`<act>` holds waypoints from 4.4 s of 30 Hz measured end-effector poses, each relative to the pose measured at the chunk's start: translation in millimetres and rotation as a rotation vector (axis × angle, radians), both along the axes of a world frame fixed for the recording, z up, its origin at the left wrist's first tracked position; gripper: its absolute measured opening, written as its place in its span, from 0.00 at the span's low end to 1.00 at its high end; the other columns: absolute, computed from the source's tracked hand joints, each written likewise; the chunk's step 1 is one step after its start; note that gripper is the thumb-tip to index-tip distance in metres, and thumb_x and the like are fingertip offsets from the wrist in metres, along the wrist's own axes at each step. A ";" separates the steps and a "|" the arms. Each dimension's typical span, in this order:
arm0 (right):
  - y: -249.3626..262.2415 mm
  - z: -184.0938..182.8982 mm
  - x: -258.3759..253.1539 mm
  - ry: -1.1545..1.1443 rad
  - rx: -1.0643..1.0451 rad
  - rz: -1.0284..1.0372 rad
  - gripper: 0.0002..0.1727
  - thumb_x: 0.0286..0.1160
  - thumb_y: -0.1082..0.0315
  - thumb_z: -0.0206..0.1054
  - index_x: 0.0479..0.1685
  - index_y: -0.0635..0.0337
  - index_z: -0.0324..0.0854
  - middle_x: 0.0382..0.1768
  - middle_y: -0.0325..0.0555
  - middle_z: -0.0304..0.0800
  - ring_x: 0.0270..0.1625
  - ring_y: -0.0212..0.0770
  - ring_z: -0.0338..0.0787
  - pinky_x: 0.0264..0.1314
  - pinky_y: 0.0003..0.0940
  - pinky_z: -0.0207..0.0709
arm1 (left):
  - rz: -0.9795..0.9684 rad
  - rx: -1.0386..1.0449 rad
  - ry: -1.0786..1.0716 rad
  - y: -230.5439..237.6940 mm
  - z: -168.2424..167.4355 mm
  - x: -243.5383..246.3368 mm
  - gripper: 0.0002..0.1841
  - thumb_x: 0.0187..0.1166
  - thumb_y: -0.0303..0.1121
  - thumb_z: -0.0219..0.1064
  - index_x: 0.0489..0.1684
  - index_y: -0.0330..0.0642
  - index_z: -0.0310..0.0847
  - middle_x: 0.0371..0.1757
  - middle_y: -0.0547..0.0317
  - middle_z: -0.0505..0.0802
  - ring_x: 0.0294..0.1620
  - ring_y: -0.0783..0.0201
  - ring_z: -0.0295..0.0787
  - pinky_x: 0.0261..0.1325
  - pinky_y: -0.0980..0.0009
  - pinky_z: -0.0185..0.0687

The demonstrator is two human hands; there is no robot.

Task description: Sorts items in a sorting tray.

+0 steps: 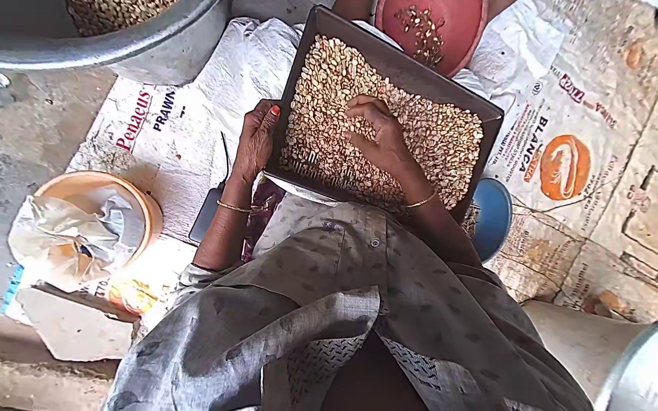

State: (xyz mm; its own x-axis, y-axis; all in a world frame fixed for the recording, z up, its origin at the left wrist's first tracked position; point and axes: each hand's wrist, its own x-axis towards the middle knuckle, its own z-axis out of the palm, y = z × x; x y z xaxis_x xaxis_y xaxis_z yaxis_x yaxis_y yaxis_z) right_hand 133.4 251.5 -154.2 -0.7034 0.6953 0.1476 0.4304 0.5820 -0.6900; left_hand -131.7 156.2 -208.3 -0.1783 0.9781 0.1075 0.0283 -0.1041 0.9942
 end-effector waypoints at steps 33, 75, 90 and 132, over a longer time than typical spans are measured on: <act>-35.8 -28.5 -82.4 -0.307 0.083 0.192 0.10 0.81 0.73 0.61 0.43 0.68 0.89 0.46 0.61 0.90 0.47 0.59 0.92 0.52 0.53 0.84 | 0.016 -0.016 -0.016 0.3 0.7 0.8 0.20 0.94 0.33 0.44 0.59 0.31 0.83 0.52 0.60 0.91 0.51 0.79 0.87 0.62 0.76 0.83; -10.5 -15.0 -9.7 -0.597 0.128 -0.120 0.13 0.84 0.74 0.57 0.55 0.70 0.84 0.56 0.67 0.86 0.57 0.65 0.90 0.56 0.58 0.83 | 0.018 -0.004 0.131 -1.6 3.9 -0.6 0.20 0.94 0.35 0.45 0.59 0.30 0.83 0.52 0.56 0.89 0.49 0.79 0.86 0.59 0.77 0.83; -12.8 -12.7 -19.4 -0.555 0.078 -0.174 0.11 0.84 0.72 0.59 0.51 0.66 0.87 0.56 0.62 0.90 0.59 0.63 0.91 0.58 0.59 0.81 | 0.022 -0.020 0.152 -1.2 2.6 -1.5 0.21 0.94 0.36 0.44 0.61 0.30 0.83 0.52 0.54 0.91 0.49 0.78 0.88 0.60 0.76 0.83; 38.5 6.5 88.2 -0.578 0.047 -0.271 0.12 0.80 0.69 0.65 0.55 0.64 0.89 0.61 0.63 0.88 0.73 0.66 0.81 0.78 0.63 0.70 | 0.032 -0.063 0.142 -3.6 8.4 0.8 0.21 0.95 0.36 0.44 0.62 0.33 0.82 0.52 0.61 0.91 0.49 0.84 0.87 0.60 0.80 0.82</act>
State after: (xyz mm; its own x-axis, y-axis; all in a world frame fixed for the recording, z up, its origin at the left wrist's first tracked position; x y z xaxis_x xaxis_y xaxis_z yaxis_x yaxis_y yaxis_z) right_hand 221.7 290.0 -147.7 -0.4787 0.8617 -0.1684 0.8616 0.4242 -0.2787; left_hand -130.9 152.6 -199.9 -0.1970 0.9777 0.0724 0.1711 -0.0384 0.9845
